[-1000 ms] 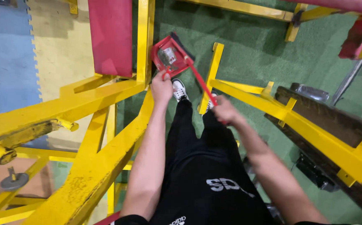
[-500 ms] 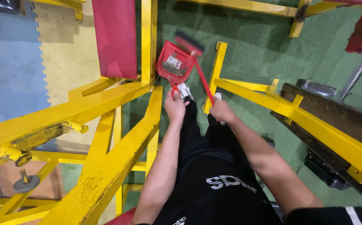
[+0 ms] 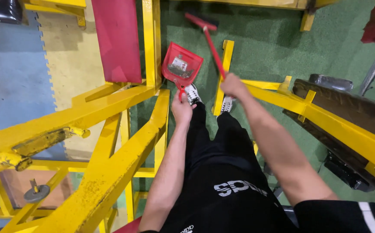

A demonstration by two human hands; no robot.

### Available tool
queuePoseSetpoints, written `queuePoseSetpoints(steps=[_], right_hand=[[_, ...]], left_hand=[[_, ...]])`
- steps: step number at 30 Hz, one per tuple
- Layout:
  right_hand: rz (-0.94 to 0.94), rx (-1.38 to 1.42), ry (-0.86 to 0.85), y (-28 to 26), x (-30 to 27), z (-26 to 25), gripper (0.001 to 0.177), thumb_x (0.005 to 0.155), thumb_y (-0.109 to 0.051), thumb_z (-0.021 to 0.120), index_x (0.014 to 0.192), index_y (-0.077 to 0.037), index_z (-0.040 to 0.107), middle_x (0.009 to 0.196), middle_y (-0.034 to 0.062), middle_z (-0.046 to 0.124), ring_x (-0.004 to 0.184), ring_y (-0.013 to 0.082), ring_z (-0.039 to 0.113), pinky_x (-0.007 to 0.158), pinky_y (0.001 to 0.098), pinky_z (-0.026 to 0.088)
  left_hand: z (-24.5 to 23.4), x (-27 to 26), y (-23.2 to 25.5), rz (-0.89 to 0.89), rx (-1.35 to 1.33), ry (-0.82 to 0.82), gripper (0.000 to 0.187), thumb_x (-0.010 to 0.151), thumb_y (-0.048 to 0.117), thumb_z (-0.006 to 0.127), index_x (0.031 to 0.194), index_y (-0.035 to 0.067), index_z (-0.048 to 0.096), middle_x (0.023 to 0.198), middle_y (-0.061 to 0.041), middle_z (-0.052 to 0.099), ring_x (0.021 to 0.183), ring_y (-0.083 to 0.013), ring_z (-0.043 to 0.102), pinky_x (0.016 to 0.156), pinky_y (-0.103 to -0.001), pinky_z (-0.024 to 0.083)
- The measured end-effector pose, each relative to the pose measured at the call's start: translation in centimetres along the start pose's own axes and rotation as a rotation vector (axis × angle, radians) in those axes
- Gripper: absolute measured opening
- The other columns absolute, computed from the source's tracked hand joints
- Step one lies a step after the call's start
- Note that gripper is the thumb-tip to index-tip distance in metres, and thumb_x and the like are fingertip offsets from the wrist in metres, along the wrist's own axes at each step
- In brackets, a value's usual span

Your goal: Sweeping the floor of a gym using a broom and dustpan.

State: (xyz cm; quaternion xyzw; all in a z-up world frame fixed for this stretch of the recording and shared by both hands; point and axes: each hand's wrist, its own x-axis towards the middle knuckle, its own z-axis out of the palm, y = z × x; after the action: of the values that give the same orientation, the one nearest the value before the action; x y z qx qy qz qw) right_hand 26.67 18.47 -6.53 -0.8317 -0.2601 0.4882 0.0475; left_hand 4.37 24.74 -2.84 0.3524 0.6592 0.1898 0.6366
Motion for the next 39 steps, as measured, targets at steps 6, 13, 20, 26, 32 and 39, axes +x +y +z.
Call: queuePoseSetpoints(steps=[6,13,20,26,32,39], right_hand=[[-0.142,-0.041,-0.024,4.4,-6.5,2.8,0.043,0.084,-0.012,0.059,0.126,-0.003,0.065,0.099,0.0286,0.071,0.095,0.0438,0.07,0.081,0.0522,0.054],[-0.026,0.236,-0.235,7.2,-19.4,-5.1,0.06,0.084,-0.011,0.056,0.144,-0.016,0.058,0.067,0.0061,0.062,0.045,0.015,0.053,0.043,0.0335,0.046],[0.053,0.389,-0.211,16.0,-25.2,-5.6,0.072,0.087,-0.012,0.059,0.157,-0.018,0.042,0.06,0.005,0.05,0.041,0.015,0.046,0.039,0.0325,0.04],[-0.105,0.464,-0.18,23.2,-30.7,-5.9,0.069,0.088,-0.009,0.058,0.155,-0.013,0.043,0.061,-0.0028,0.052,0.043,0.01,0.046,0.04,0.0284,0.039],[-0.047,0.564,-0.27,29.7,-38.8,-8.0,0.072,0.091,-0.014,0.063,0.157,-0.016,0.034,0.057,-0.0026,0.05,0.041,0.009,0.045,0.039,0.0268,0.038],[0.023,0.543,-0.312,34.0,-46.2,-9.2,0.071,0.089,-0.016,0.059,0.156,-0.022,0.036,0.054,0.0002,0.047,0.039,0.0118,0.043,0.037,0.0296,0.038]], left_hand=[[0.4,-0.6,-0.1,0.031,0.007,-0.03,0.04,0.106,0.02,0.052,0.141,0.003,0.06,0.093,-0.009,0.07,0.055,-0.0124,0.061,0.052,-0.031,0.056],[0.1,-1.5,-3.6,0.035,-0.108,-0.028,0.039,0.106,0.023,0.053,0.139,0.003,0.058,0.113,-0.006,0.065,0.086,-0.0134,0.066,0.062,-0.034,0.066],[-1.1,-10.5,-4.4,0.068,0.02,-0.045,0.04,0.106,0.022,0.056,0.14,0.002,0.06,0.108,-0.009,0.062,0.087,-0.0159,0.064,0.067,-0.034,0.068],[-2.1,-21.5,-4.1,0.168,0.097,-0.043,0.039,0.105,0.018,0.057,0.139,0.001,0.061,0.102,-0.005,0.062,0.083,-0.0118,0.062,0.066,-0.033,0.066],[-4.1,-30.1,-2.5,0.154,0.2,-0.09,0.039,0.106,0.017,0.056,0.139,-0.002,0.061,0.097,-0.007,0.06,0.081,-0.0136,0.06,0.069,-0.035,0.066],[-6.8,-33.7,-0.5,0.104,0.386,-0.279,0.038,0.103,0.017,0.054,0.136,0.0,0.062,0.113,-0.01,0.068,0.09,-0.0139,0.067,0.07,-0.035,0.066]])
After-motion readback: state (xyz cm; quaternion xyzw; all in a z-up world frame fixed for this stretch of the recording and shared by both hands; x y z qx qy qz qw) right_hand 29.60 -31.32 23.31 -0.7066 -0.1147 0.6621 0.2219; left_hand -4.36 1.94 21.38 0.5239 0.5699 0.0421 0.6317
